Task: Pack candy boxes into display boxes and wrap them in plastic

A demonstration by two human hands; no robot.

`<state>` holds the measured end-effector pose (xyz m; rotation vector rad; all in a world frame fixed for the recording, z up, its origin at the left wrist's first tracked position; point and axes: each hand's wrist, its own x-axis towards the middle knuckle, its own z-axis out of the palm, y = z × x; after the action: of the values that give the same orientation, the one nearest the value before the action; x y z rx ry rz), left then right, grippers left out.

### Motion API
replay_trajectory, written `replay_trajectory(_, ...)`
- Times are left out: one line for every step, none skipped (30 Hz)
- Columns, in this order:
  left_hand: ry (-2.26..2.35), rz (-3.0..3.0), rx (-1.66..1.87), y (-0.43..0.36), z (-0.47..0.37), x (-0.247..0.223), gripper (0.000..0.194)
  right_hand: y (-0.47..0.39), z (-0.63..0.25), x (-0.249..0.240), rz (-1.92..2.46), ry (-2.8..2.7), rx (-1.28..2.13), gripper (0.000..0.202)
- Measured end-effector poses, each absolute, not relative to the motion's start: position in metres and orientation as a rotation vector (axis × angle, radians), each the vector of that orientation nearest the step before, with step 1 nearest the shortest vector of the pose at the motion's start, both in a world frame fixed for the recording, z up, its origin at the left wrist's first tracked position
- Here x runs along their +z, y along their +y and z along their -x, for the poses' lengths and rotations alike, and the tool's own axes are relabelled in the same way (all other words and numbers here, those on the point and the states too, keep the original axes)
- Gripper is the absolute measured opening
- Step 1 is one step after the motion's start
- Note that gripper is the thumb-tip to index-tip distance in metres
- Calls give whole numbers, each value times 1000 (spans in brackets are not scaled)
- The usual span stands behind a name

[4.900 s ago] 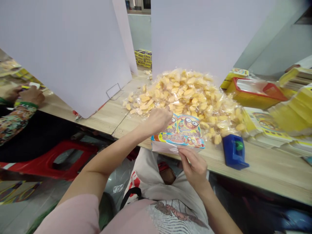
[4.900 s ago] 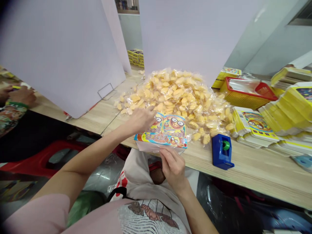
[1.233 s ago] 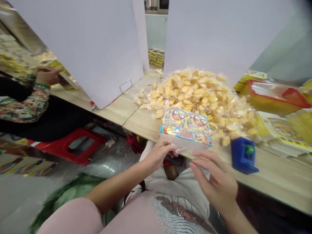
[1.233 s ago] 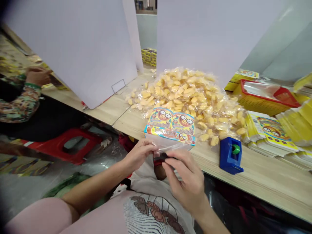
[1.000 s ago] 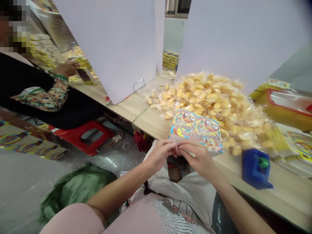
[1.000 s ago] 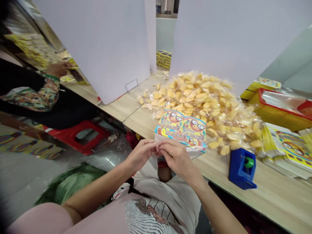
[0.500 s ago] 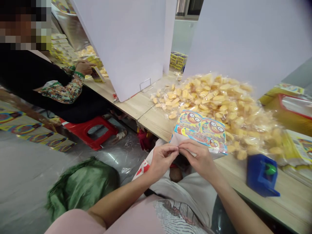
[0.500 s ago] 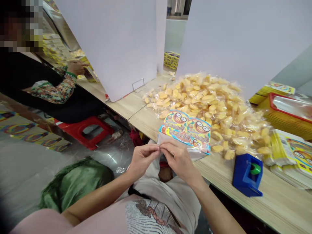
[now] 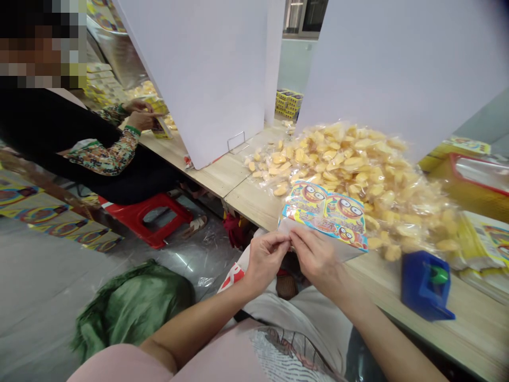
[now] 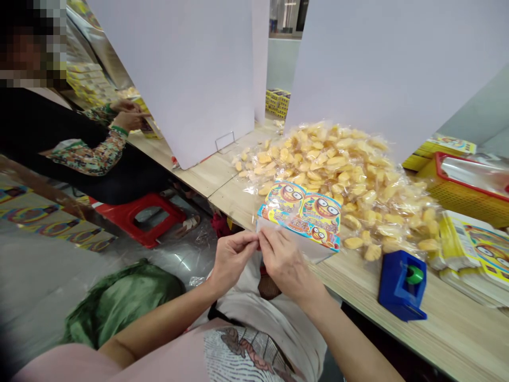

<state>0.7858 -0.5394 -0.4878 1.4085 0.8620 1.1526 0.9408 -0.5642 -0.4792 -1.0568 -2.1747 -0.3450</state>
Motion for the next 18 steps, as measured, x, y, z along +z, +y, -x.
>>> replay_trajectory(876, -1431, 1156, -539, -786, -486, 15, -564, -940, -479, 1065, -2197, -377, 30)
replay_trajectory(894, -1463, 1161, -538, -786, -485, 15, -563, -939, -479, 1079, -2216, -393, 30)
replay_trajectory(914, -1503, 1168, -538, -786, -483, 15, -562, -938, -478, 1097, -2234, -394, 30)
replay_trajectory(935, -1549, 1177, -538, -786, -481, 16, -561, -938, -478, 1118, -2248, -384, 29)
replay_trajectory(950, -1593, 1183, -538, -786, -479, 16, -561, -938, -477, 1136, -2257, -369, 28)
replay_trajectory(960, -1629, 1188, -538, -786, -477, 16, -560, -937, -476, 1147, -2260, -354, 28)
replay_trajectory(964, -1653, 1193, -538, -785, -475, 16, -559, -937, -475, 1151, -2256, -337, 26)
replay_trajectory(964, -1664, 1198, -538, -785, -474, 16, -559, -937, -473, 1155, -2244, -310, 25)
replay_trajectory(959, -1664, 1202, -539, -784, -473, 15, -558, -936, -472, 1158, -2224, -264, 24)
replay_trajectory(954, -1653, 1200, -539, -783, -472, 15, -558, -935, -470, 1166, -2192, -196, 23)
replay_trajectory(950, -1635, 1190, -540, -781, -471, 15, -558, -934, -468, 1179, -2150, -109, 22)
replay_trajectory(944, -1609, 1175, -540, -780, -471, 15, -558, -932, -467, 1192, -2105, -11, 21)
replay_trajectory(935, -1572, 1159, -540, -778, -471, 14, -559, -931, -465, 1203, -2057, 86, 21)
replay_trajectory(926, -1525, 1148, -541, -776, -470, 13, -559, -930, -465, 1205, -2012, 173, 21)
replay_trajectory(917, -1475, 1142, -541, -774, -469, 12, -560, -928, -464, 1195, -1968, 238, 20)
replay_trajectory(909, -1429, 1139, -541, -772, -468, 11, -561, -927, -464, 1177, -1928, 280, 19)
replay_trajectory(905, -1390, 1142, -541, -770, -467, 10, -561, -925, -463, 1152, -1890, 300, 17)
replay_trajectory(908, -1365, 1144, -541, -768, -466, 10, -562, -924, -463, 1128, -1858, 304, 15)
